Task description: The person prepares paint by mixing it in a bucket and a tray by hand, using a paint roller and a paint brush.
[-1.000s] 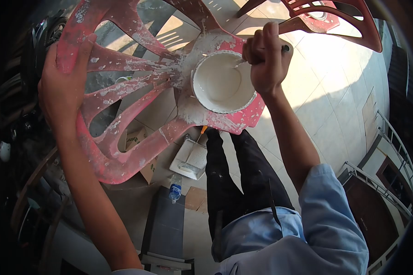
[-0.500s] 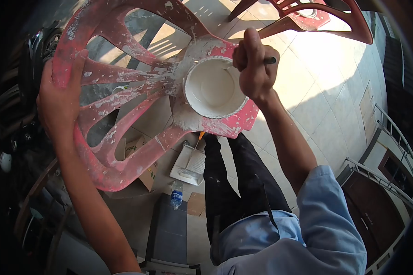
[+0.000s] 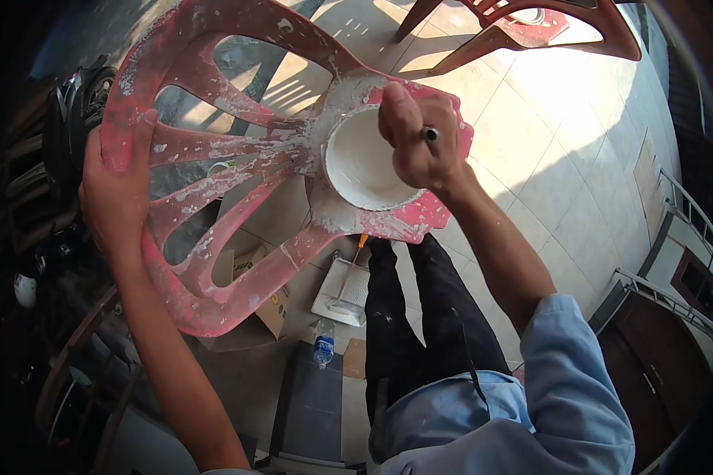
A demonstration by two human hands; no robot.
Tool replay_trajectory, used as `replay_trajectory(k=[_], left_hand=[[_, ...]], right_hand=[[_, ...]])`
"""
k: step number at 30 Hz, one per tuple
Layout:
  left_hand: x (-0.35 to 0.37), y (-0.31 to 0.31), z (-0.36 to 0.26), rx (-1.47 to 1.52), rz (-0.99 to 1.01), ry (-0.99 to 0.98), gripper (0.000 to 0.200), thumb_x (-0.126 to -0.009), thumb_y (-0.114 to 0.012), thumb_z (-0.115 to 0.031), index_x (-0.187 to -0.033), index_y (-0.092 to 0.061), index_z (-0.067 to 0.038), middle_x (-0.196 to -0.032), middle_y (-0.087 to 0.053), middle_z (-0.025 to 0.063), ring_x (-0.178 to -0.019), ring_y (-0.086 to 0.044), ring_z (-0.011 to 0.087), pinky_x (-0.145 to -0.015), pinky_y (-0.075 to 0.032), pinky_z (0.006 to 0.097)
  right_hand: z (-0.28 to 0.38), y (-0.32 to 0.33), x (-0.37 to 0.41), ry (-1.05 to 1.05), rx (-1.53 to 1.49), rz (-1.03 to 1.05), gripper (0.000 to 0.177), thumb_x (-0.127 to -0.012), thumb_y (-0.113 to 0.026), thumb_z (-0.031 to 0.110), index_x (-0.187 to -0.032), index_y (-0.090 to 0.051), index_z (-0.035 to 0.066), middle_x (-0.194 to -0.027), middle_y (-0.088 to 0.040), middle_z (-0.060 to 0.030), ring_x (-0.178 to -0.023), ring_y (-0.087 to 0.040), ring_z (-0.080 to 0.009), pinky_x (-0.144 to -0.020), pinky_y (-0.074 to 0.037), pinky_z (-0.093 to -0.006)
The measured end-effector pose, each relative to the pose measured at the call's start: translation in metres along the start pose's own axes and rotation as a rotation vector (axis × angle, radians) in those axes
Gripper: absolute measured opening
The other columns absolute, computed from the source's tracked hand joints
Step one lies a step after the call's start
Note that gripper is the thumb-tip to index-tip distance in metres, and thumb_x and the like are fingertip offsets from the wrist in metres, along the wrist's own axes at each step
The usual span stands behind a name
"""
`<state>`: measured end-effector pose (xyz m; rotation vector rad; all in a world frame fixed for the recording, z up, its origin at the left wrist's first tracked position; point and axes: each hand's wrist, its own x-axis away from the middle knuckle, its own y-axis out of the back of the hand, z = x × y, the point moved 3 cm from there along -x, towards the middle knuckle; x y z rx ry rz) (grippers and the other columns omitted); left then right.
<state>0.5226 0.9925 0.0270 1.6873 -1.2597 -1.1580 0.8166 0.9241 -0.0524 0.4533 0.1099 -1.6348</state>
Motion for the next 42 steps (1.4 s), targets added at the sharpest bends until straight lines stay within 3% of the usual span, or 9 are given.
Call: replay_trajectory(k=[3, 9, 11, 18, 23, 32, 38, 41, 42], left_hand=[[0.001, 0.000, -0.001, 0.007, -0.007, -0.024, 0.059, -0.079, -0.066, -0.060, -0.111, -0.063, -0.011, -0.101, -0.069, 0.0122, -0.099, -0.064, 0.0336, -0.084, -0.047, 0.0413], [-0.001, -0.001, 0.006, 0.002, -0.013, -0.025, 0.058, -0.079, -0.066, -0.060, -0.112, -0.063, -0.012, -0.101, -0.069, 0.0122, -0.099, -0.065, 0.0324, -0.085, -0.047, 0.0406], [-0.001, -0.002, 0.008, -0.004, -0.016, -0.029, 0.059, -0.079, -0.066, -0.060, -0.112, -0.064, -0.012, -0.102, -0.069, 0.0122, -0.100, -0.064, 0.0320, -0.086, -0.047, 0.0404], [-0.002, -0.001, 0.005, -0.013, 0.012, -0.027, 0.061, -0.078, -0.066, -0.062, -0.112, -0.064, -0.012, -0.102, -0.069, 0.0117, -0.100, -0.064, 0.0323, -0.087, -0.047, 0.0409], [-0.003, -0.003, 0.010, -0.009, 0.001, -0.035, 0.060, -0.078, -0.065, -0.061, -0.112, -0.064, -0.012, -0.102, -0.069, 0.0121, -0.100, -0.064, 0.0333, -0.086, -0.047, 0.0411], [-0.005, -0.005, 0.011, -0.034, 0.003, -0.045, 0.059, -0.079, -0.065, -0.061, -0.112, -0.064, -0.011, -0.102, -0.069, 0.0127, -0.101, -0.064, 0.0343, -0.087, -0.047, 0.0413], [-0.003, 0.000, 0.008, -0.021, -0.011, -0.039, 0.058, -0.079, -0.066, -0.060, -0.111, -0.064, -0.011, -0.102, -0.069, 0.0129, -0.101, -0.064, 0.0335, -0.087, -0.047, 0.0407], [-0.003, -0.003, 0.010, -0.057, -0.010, -0.040, 0.058, -0.079, -0.066, -0.059, -0.112, -0.064, -0.011, -0.102, -0.069, 0.0125, -0.101, -0.064, 0.0324, -0.087, -0.047, 0.0401], [-0.004, -0.003, 0.011, -0.067, -0.020, -0.034, 0.058, -0.079, -0.066, -0.059, -0.112, -0.064, -0.011, -0.102, -0.069, 0.0124, -0.101, -0.064, 0.0321, -0.087, -0.047, 0.0400]], right_hand=[[0.010, -0.046, 0.052, -0.101, -0.142, -0.196, 0.048, -0.097, -0.043, 0.010, -0.050, -0.042, 0.001, -0.044, -0.043, -0.0104, -0.037, -0.040, -0.0248, -0.042, -0.035, -0.0363], [-0.010, 0.028, 0.113, -0.238, -0.148, 0.191, 0.053, -0.100, -0.030, 0.013, -0.049, -0.037, 0.005, -0.043, -0.037, -0.0051, -0.037, -0.035, -0.0151, -0.040, -0.031, -0.0336], [-0.009, 0.055, 0.059, -0.111, -0.070, 0.090, 0.050, -0.102, -0.027, 0.016, -0.054, -0.031, 0.005, -0.043, -0.028, -0.0020, -0.038, -0.021, -0.0107, -0.041, -0.023, -0.0304], [-0.011, -0.030, 0.051, -0.099, -0.170, -0.349, 0.056, -0.101, -0.034, 0.020, -0.049, -0.037, 0.001, -0.044, -0.036, -0.0049, -0.038, -0.032, -0.0155, -0.041, -0.028, -0.0335], [0.004, 0.003, 0.120, -0.146, -0.049, 0.188, 0.053, -0.099, -0.027, 0.014, -0.047, -0.036, 0.006, -0.043, -0.037, -0.0058, -0.036, -0.034, -0.0165, -0.040, -0.030, -0.0332], [-0.001, -0.014, 0.029, -0.070, -0.164, -0.303, 0.050, -0.102, -0.031, 0.021, -0.055, -0.028, 0.004, -0.046, -0.031, -0.0026, -0.041, -0.023, -0.0124, -0.042, -0.025, -0.0302], [0.012, 0.025, 0.106, -0.187, -0.125, 0.217, 0.054, -0.100, -0.024, 0.015, -0.048, -0.037, 0.005, -0.042, -0.038, -0.0064, -0.035, -0.037, -0.0154, -0.041, -0.034, -0.0330], [0.001, 0.065, 0.040, -0.198, -0.022, 0.092, 0.062, -0.103, -0.024, 0.035, -0.053, -0.036, 0.002, -0.043, -0.034, -0.0041, -0.040, -0.029, -0.0127, -0.041, -0.029, -0.0317], [0.007, 0.049, 0.022, -0.089, 0.016, 0.003, 0.052, -0.103, -0.027, 0.025, -0.055, -0.030, 0.006, -0.044, -0.028, -0.0015, -0.039, -0.022, -0.0105, -0.041, -0.022, -0.0301]])
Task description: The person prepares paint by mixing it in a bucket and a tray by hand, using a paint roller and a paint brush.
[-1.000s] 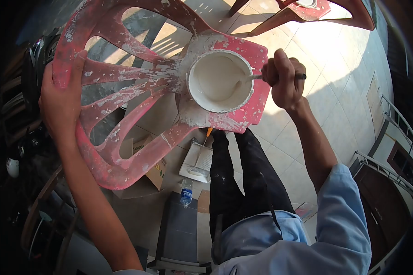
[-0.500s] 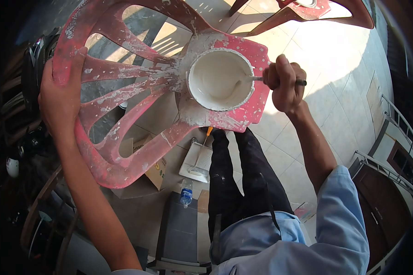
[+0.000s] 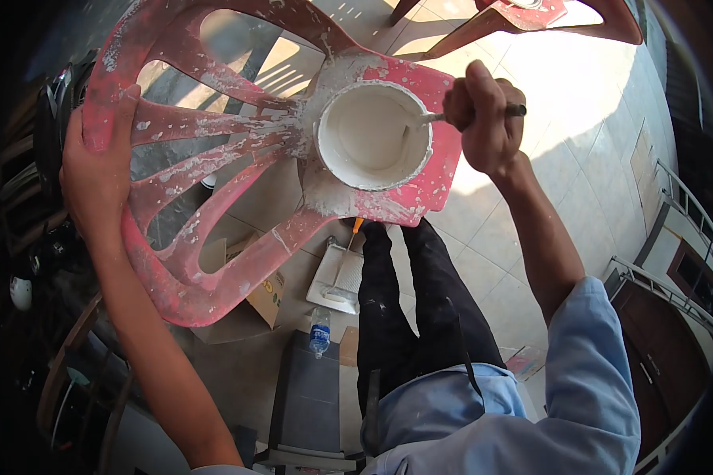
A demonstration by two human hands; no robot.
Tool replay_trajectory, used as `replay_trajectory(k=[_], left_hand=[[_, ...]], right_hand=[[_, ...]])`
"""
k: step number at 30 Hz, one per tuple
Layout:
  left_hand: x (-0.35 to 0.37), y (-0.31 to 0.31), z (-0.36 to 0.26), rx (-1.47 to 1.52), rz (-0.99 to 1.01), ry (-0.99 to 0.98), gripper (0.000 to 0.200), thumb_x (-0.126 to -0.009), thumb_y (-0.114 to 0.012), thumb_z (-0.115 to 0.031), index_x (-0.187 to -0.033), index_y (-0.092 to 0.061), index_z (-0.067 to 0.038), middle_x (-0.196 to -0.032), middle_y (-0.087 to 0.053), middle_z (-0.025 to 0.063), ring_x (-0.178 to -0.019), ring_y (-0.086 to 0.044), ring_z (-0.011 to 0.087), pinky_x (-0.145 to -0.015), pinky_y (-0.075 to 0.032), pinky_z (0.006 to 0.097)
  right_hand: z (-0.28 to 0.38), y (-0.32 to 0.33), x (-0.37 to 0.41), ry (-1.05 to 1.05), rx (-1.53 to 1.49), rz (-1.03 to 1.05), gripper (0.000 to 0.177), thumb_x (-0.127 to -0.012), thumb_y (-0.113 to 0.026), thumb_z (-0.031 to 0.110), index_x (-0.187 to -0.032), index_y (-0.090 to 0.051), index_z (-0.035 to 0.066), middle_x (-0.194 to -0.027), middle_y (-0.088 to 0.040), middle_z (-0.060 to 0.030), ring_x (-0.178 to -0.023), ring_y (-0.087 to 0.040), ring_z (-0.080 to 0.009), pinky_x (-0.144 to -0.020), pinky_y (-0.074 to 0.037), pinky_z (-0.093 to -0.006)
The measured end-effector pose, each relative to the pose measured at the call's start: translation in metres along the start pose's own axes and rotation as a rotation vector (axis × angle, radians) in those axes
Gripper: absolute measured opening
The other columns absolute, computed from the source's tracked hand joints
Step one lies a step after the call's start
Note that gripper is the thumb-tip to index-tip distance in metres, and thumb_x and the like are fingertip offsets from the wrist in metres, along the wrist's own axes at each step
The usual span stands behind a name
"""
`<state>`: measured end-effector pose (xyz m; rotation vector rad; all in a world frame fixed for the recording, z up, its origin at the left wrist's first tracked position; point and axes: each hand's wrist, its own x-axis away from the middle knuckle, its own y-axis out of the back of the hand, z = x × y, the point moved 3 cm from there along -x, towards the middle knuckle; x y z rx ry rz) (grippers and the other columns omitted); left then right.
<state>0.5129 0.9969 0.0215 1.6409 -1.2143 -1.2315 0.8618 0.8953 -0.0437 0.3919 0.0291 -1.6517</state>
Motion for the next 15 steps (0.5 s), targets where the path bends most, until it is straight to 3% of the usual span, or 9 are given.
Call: replay_trajectory(k=[2, 4, 5, 6, 8, 10, 11, 13, 15], left_hand=[[0.001, 0.000, -0.004, 0.001, 0.006, 0.007, 0.059, -0.079, -0.066, -0.060, -0.112, -0.064, -0.011, -0.102, -0.069, 0.0121, -0.101, -0.064, 0.0320, -0.087, -0.047, 0.0401], [0.002, 0.002, -0.007, 0.023, 0.028, 0.017, 0.059, -0.078, -0.066, -0.060, -0.113, -0.064, -0.012, -0.102, -0.069, 0.0118, -0.101, -0.064, 0.0323, -0.087, -0.046, 0.0405], [0.002, 0.001, -0.008, 0.023, 0.026, 0.016, 0.059, -0.078, -0.066, -0.060, -0.113, -0.064, -0.012, -0.102, -0.069, 0.0115, -0.101, -0.064, 0.0323, -0.087, -0.046, 0.0405], [0.001, 0.000, -0.007, 0.023, 0.024, 0.018, 0.059, -0.078, -0.065, -0.060, -0.113, -0.064, -0.012, -0.102, -0.069, 0.0113, -0.101, -0.064, 0.0323, -0.087, -0.046, 0.0405], [0.001, 0.001, -0.003, 0.029, 0.023, 0.019, 0.060, -0.078, -0.065, -0.060, -0.113, -0.064, -0.012, -0.102, -0.069, 0.0111, -0.101, -0.064, 0.0322, -0.087, -0.047, 0.0404], [0.001, 0.001, -0.002, 0.038, 0.028, 0.019, 0.060, -0.079, -0.065, -0.061, -0.114, -0.064, -0.012, -0.103, -0.069, 0.0111, -0.101, -0.064, 0.0321, -0.087, -0.047, 0.0401], [0.001, 0.002, 0.002, 0.028, 0.023, 0.017, 0.060, -0.079, -0.065, -0.061, -0.113, -0.064, -0.012, -0.103, -0.069, 0.0114, -0.101, -0.064, 0.0320, -0.087, -0.047, 0.0400], [0.000, 0.001, -0.001, 0.032, 0.024, -0.001, 0.061, -0.079, -0.065, -0.061, -0.113, -0.064, -0.011, -0.103, -0.068, 0.0118, -0.101, -0.064, 0.0319, -0.087, -0.047, 0.0399], [0.000, 0.000, -0.002, 0.011, 0.010, 0.005, 0.061, -0.079, -0.065, -0.062, -0.113, -0.064, -0.011, -0.103, -0.068, 0.0124, -0.101, -0.064, 0.0321, -0.087, -0.047, 0.0401]], right_hand=[[0.003, -0.036, -0.014, 0.183, 0.121, -0.043, 0.054, -0.103, -0.030, 0.026, -0.056, -0.037, 0.000, -0.045, -0.037, -0.0045, -0.039, -0.033, -0.0136, -0.040, -0.028, -0.0322], [0.005, -0.076, 0.005, 0.170, -0.050, -0.153, 0.053, -0.102, -0.033, 0.022, -0.053, -0.037, 0.001, -0.045, -0.038, -0.0060, -0.038, -0.034, -0.0164, -0.041, -0.030, -0.0311], [0.005, -0.085, 0.023, 0.149, -0.148, -0.181, 0.044, -0.095, -0.045, 0.007, -0.052, -0.046, 0.002, -0.046, -0.044, -0.0095, -0.035, -0.043, -0.0214, -0.039, -0.035, -0.0321], [0.009, -0.090, 0.046, -0.009, -0.157, -0.069, 0.045, -0.095, -0.044, 0.007, -0.050, -0.046, 0.002, -0.045, -0.044, -0.0094, -0.036, -0.045, -0.0218, -0.040, -0.037, -0.0328], [0.007, -0.084, 0.088, 0.055, -0.102, 0.194, 0.046, -0.096, -0.041, 0.007, -0.050, -0.044, 0.003, -0.045, -0.046, -0.0100, -0.038, -0.049, -0.0224, -0.042, -0.038, -0.0339], [0.000, -0.044, 0.089, -0.094, -0.127, 0.284, 0.049, -0.098, -0.037, 0.013, -0.050, -0.042, 0.003, -0.045, -0.045, -0.0083, -0.038, -0.045, -0.0205, -0.042, -0.036, -0.0330], [-0.011, -0.018, 0.069, -0.175, -0.165, 0.309, 0.054, -0.101, -0.028, 0.021, -0.051, -0.041, 0.003, -0.044, -0.042, -0.0066, -0.037, -0.038, -0.0171, -0.042, -0.033, -0.0325], [-0.016, 0.011, 0.014, -0.125, -0.005, 0.151, 0.059, -0.102, -0.024, 0.034, -0.056, -0.041, 0.002, -0.045, -0.034, -0.0045, -0.041, -0.033, -0.0138, -0.043, -0.030, -0.0327], [-0.011, -0.005, -0.026, 0.036, 0.061, 0.013, 0.057, -0.102, -0.028, 0.035, -0.059, -0.043, 0.000, -0.046, -0.035, -0.0043, -0.044, -0.034, -0.0147, -0.044, -0.032, -0.0334]])
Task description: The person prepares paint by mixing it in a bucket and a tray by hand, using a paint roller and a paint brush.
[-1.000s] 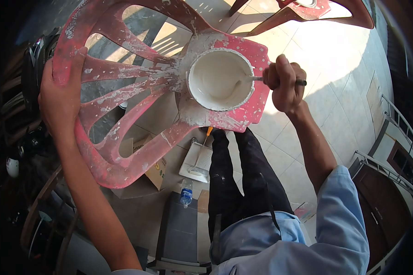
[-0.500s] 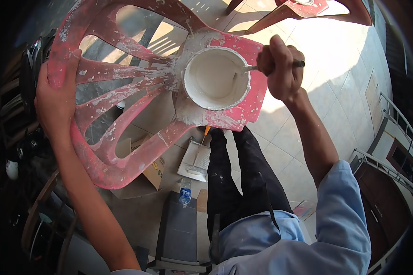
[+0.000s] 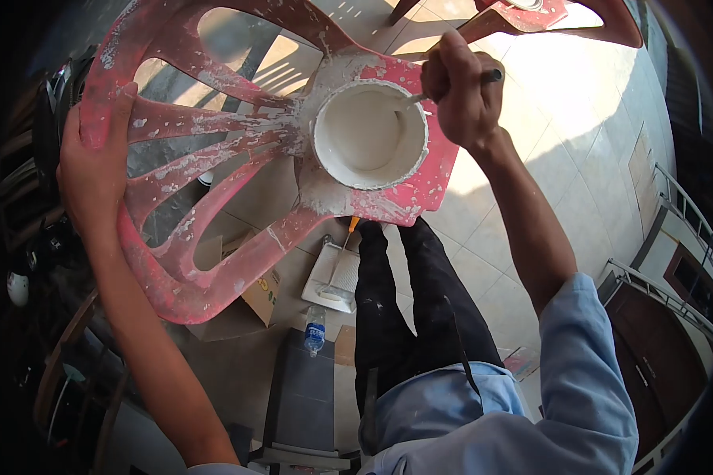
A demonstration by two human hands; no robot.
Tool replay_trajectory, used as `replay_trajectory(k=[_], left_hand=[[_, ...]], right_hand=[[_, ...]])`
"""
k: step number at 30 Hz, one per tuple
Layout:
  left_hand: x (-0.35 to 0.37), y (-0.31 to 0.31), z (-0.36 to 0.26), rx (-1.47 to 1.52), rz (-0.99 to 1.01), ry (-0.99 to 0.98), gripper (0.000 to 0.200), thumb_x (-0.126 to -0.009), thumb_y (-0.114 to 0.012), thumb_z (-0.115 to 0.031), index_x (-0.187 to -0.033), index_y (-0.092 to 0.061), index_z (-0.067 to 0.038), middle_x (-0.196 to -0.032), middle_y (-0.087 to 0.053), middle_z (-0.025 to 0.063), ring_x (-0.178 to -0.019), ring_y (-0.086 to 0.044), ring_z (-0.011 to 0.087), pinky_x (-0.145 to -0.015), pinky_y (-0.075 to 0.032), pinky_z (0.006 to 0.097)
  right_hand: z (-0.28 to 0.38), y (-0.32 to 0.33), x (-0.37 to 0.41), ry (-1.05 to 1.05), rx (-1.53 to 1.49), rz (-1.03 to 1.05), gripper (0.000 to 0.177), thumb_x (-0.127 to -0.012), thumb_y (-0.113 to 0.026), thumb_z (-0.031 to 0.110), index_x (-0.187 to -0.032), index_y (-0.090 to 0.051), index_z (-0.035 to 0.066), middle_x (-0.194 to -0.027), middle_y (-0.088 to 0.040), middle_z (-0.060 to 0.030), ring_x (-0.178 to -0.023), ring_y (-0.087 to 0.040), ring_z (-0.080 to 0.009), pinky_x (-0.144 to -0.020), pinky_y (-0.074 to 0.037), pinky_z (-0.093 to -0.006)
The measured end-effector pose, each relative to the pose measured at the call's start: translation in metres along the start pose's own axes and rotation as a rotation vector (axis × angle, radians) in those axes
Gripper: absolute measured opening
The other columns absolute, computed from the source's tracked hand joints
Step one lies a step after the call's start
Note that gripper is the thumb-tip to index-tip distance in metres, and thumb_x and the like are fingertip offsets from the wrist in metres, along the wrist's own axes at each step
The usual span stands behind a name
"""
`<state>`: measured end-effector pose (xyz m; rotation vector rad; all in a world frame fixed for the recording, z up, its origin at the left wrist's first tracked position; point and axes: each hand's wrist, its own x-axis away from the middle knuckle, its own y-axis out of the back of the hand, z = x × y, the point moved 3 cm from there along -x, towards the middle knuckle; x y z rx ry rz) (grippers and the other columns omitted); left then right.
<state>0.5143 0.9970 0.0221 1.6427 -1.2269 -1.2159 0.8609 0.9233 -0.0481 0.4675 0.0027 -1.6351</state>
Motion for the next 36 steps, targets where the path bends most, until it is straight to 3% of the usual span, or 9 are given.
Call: replay_trajectory(k=[4, 6, 10, 14, 18, 23, 27, 32, 36], left_hand=[[-0.001, -0.003, 0.002, 0.029, -0.004, -0.023, 0.061, -0.078, -0.065, -0.062, -0.112, -0.064, -0.011, -0.104, -0.068, 0.0132, -0.101, -0.064, 0.0329, -0.086, -0.047, 0.0408], [-0.002, -0.003, 0.000, 0.020, 0.005, -0.021, 0.061, -0.078, -0.065, -0.062, -0.111, -0.064, -0.011, -0.104, -0.068, 0.0135, -0.101, -0.064, 0.0335, -0.086, -0.047, 0.0409], [0.001, 0.000, 0.001, -0.021, -0.017, 0.008, 0.060, -0.078, -0.066, -0.062, -0.110, -0.064, -0.011, -0.103, -0.068, 0.0134, -0.100, -0.064, 0.0339, -0.086, -0.047, 0.0402], [0.002, 0.000, -0.001, 0.023, 0.003, 0.002, 0.060, -0.078, -0.066, -0.061, -0.111, -0.064, -0.011, -0.103, -0.068, 0.0126, -0.101, -0.064, 0.0332, -0.086, -0.047, 0.0402], [0.001, 0.000, -0.007, 0.017, 0.007, 0.005, 0.060, -0.078, -0.066, -0.060, -0.111, -0.064, -0.011, -0.104, -0.069, 0.0118, -0.102, -0.064, 0.0322, -0.087, -0.047, 0.0398], [0.003, 0.002, -0.005, 0.027, -0.004, 0.000, 0.061, -0.078, -0.067, -0.060, -0.113, -0.064, -0.011, -0.105, -0.068, 0.0123, -0.103, -0.063, 0.0324, -0.088, -0.047, 0.0400], [0.001, 0.000, -0.001, 0.027, -0.006, 0.002, 0.061, -0.077, -0.067, -0.061, -0.113, -0.064, -0.011, -0.105, -0.068, 0.0131, -0.102, -0.063, 0.0329, -0.088, -0.047, 0.0403], [0.001, -0.001, -0.001, 0.012, 0.000, 0.004, 0.062, -0.078, -0.066, -0.061, -0.113, -0.064, -0.011, -0.104, -0.068, 0.0130, -0.102, -0.063, 0.0337, -0.087, -0.047, 0.0410], [0.002, 0.001, -0.003, 0.012, -0.002, 0.005, 0.062, -0.078, -0.066, -0.062, -0.113, -0.064, -0.011, -0.103, -0.069, 0.0126, -0.101, -0.064, 0.0329, -0.087, -0.047, 0.0407]], right_hand=[[0.017, -0.078, 0.031, 0.072, -0.214, -0.203, 0.046, -0.097, -0.045, 0.014, -0.052, -0.046, 0.002, -0.044, -0.039, -0.0095, -0.036, -0.039, -0.0223, -0.041, -0.033, -0.0348], [0.020, -0.083, 0.079, -0.075, -0.250, -0.010, 0.047, -0.097, -0.042, 0.011, -0.051, -0.045, 0.002, -0.045, -0.043, -0.0094, -0.036, -0.043, -0.0234, -0.041, -0.035, -0.0348], [0.006, -0.016, 0.095, -0.187, -0.249, 0.328, 0.055, -0.102, -0.022, 0.019, -0.048, -0.029, 0.010, -0.041, -0.033, -0.0041, -0.036, -0.029, -0.0134, -0.042, -0.029, -0.0313], [0.011, -0.001, 0.006, 0.046, -0.033, 0.100, 0.052, -0.103, -0.028, 0.024, -0.056, -0.032, 0.005, -0.044, -0.030, -0.0015, -0.040, -0.024, -0.0113, -0.041, -0.024, -0.0305], [0.012, -0.071, 0.033, 0.126, -0.157, -0.106, 0.046, -0.097, -0.044, 0.014, -0.052, -0.044, 0.001, -0.044, -0.038, -0.0096, -0.035, -0.038, -0.0213, -0.040, -0.033, -0.0365], [0.006, -0.034, 0.099, -0.194, -0.248, 0.417, 0.056, -0.101, -0.034, 0.018, -0.046, -0.036, 0.003, -0.042, -0.036, -0.0061, -0.038, -0.033, -0.0181, -0.044, -0.035, -0.0329], [0.002, 0.011, 0.015, -0.068, -0.058, 0.133, 0.055, -0.104, -0.027, 0.024, -0.053, -0.031, 0.005, -0.045, -0.030, -0.0016, -0.041, -0.024, -0.0107, -0.043, -0.025, -0.0299], [0.012, -0.070, 0.042, 0.034, -0.157, -0.075, 0.051, -0.099, -0.042, 0.019, -0.051, -0.043, 0.000, -0.045, -0.041, -0.0091, -0.039, -0.041, -0.0187, -0.042, -0.034, -0.0352], [0.011, -0.040, 0.091, -0.223, -0.312, 0.237, 0.059, -0.102, -0.028, 0.025, -0.047, -0.034, 0.006, -0.044, -0.037, -0.0038, -0.039, -0.035, -0.0146, -0.043, -0.031, -0.0321]])
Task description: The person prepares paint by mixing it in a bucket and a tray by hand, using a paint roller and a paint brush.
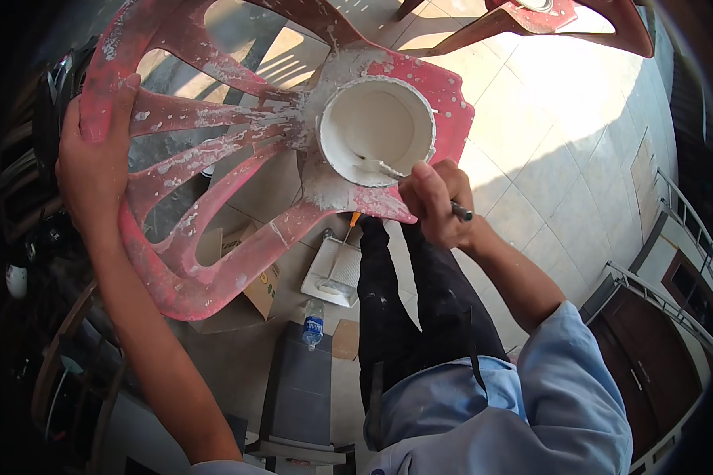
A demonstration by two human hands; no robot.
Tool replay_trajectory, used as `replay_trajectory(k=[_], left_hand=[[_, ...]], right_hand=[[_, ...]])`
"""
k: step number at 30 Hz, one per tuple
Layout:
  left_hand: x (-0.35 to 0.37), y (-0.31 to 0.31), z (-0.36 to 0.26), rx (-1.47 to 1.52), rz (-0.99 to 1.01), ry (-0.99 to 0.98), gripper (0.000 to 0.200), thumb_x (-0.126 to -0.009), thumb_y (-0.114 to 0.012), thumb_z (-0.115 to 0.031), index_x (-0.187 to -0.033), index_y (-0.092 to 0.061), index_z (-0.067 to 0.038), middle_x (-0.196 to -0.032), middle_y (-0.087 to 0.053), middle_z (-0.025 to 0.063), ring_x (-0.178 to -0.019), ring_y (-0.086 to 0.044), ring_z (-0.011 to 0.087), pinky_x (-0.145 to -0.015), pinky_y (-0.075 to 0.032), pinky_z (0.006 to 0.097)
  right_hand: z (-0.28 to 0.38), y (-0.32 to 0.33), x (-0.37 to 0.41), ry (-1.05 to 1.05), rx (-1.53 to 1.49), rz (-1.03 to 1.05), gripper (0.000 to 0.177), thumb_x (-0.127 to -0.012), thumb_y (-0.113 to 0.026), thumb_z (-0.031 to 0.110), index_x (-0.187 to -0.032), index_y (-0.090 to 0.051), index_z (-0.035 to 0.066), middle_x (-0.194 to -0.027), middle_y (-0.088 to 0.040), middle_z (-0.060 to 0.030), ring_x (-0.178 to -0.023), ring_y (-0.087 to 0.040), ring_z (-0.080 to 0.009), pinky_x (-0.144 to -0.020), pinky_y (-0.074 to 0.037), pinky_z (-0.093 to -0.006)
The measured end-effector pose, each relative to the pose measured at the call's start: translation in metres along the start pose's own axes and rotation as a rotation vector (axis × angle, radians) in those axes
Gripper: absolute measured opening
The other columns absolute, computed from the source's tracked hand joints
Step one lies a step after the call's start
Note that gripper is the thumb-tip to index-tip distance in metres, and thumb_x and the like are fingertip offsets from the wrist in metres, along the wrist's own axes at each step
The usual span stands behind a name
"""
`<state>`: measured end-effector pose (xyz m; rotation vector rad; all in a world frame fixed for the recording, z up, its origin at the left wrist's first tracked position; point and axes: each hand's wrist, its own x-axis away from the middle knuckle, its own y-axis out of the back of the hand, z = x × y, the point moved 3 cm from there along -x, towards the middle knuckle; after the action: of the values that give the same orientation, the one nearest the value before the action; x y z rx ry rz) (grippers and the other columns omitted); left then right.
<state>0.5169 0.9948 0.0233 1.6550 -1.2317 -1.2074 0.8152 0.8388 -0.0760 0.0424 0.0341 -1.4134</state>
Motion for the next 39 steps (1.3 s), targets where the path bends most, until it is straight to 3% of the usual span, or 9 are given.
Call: replay_trajectory(k=[4, 9, 15, 17, 23, 29, 31, 36, 39], left_hand=[[-0.001, -0.002, 0.006, 0.006, 0.007, 0.013, 0.061, -0.078, -0.066, -0.061, -0.113, -0.064, -0.011, -0.103, -0.069, 0.0125, -0.100, -0.064, 0.0316, -0.087, -0.047, 0.0399], [-0.001, -0.003, 0.002, 0.018, 0.001, -0.004, 0.061, -0.077, -0.067, -0.061, -0.114, -0.064, -0.013, -0.105, -0.068, 0.0123, -0.101, -0.063, 0.0319, -0.087, -0.047, 0.0397], [0.000, 0.002, 0.001, 0.004, 0.005, 0.023, 0.062, -0.078, -0.066, -0.061, -0.114, -0.064, -0.011, -0.105, -0.068, 0.0119, -0.101, -0.063, 0.0328, -0.088, -0.047, 0.0397], [0.000, 0.001, -0.002, -0.014, 0.013, 0.028, 0.062, -0.078, -0.066, -0.061, -0.113, -0.064, -0.011, -0.105, -0.068, 0.0118, -0.101, -0.063, 0.0328, -0.088, -0.047, 0.0396], [0.000, -0.001, -0.004, -0.018, -0.002, 0.027, 0.062, -0.078, -0.064, -0.063, -0.111, -0.064, -0.011, -0.104, -0.068, 0.0113, -0.102, -0.063, 0.0338, -0.087, -0.047, 0.0404], [0.001, 0.002, -0.004, -0.077, -0.028, 0.042, 0.061, -0.078, -0.067, -0.062, -0.111, -0.064, -0.011, -0.103, -0.069, 0.0110, -0.102, -0.064, 0.0318, -0.087, -0.047, 0.0403], [0.003, 0.001, 0.000, -0.028, -0.011, 0.044, 0.059, -0.078, -0.067, -0.060, -0.111, -0.064, -0.011, -0.103, -0.069, 0.0110, -0.102, -0.064, 0.0314, -0.087, -0.047, 0.0399], [0.001, 0.001, -0.006, -0.019, 0.005, 0.024, 0.057, -0.080, -0.066, -0.058, -0.112, -0.064, -0.011, -0.104, -0.069, 0.0115, -0.102, -0.064, 0.0321, -0.086, -0.047, 0.0394], [-0.002, 0.000, -0.006, 0.008, 0.005, 0.019, 0.056, -0.080, -0.066, -0.058, -0.112, -0.064, -0.012, -0.104, -0.069, 0.0112, -0.102, -0.064, 0.0321, -0.086, -0.047, 0.0392]], right_hand=[[0.023, 0.056, -0.054, 0.103, 0.290, -0.006, 0.060, -0.103, -0.027, 0.033, -0.053, -0.040, 0.002, -0.045, -0.033, -0.0038, -0.043, -0.031, -0.0136, -0.044, -0.030, -0.0331], [0.012, -0.017, -0.070, 0.378, 0.157, -0.375, 0.051, -0.099, -0.042, 0.020, -0.051, -0.044, 0.001, -0.044, -0.040, -0.0089, -0.037, -0.040, -0.0231, -0.040, -0.034, -0.0355], [-0.006, 0.038, 0.012, -0.044, 0.042, 0.018, 0.059, -0.102, -0.025, 0.023, -0.046, -0.034, 0.007, -0.042, -0.035, -0.0042, -0.038, -0.033, -0.0138, -0.041, -0.030, -0.0331], [0.010, 0.070, -0.033, 0.057, 0.116, -0.166, 0.052, -0.103, -0.027, 0.023, -0.053, -0.030, 0.009, -0.042, -0.025, -0.0003, -0.037, -0.020, -0.0101, -0.041, -0.024, -0.0293], [0.006, -0.014, -0.072, 0.235, 0.031, -0.469, 0.054, -0.101, -0.035, 0.025, -0.051, -0.035, 0.002, -0.045, -0.036, -0.0036, -0.042, -0.031, -0.0124, -0.042, -0.025, -0.0306], [-0.003, 0.040, 0.005, -0.052, 0.052, 0.037, 0.058, -0.102, -0.028, 0.023, -0.047, -0.036, 0.006, -0.043, -0.034, -0.0040, -0.040, -0.033, -0.0136, -0.044, -0.031, -0.0328], [0.006, 0.067, -0.039, 0.060, 0.198, -0.129, 0.056, -0.103, -0.026, 0.025, -0.051, -0.029, 0.005, -0.044, -0.029, -0.0015, -0.041, -0.023, -0.0106, -0.042, -0.026, -0.0304], [0.003, 0.003, -0.086, 0.181, 0.179, -0.384, 0.057, -0.101, -0.034, 0.029, -0.051, -0.035, 0.003, -0.045, -0.033, -0.0026, -0.041, -0.030, -0.0129, -0.042, -0.025, -0.0316], [-0.011, -0.020, -0.019, 0.013, -0.003, -0.155, 0.053, -0.099, -0.036, 0.013, -0.048, -0.039, 0.001, -0.044, -0.042, -0.0083, -0.038, -0.040, -0.0208, -0.045, -0.037, -0.0340]])
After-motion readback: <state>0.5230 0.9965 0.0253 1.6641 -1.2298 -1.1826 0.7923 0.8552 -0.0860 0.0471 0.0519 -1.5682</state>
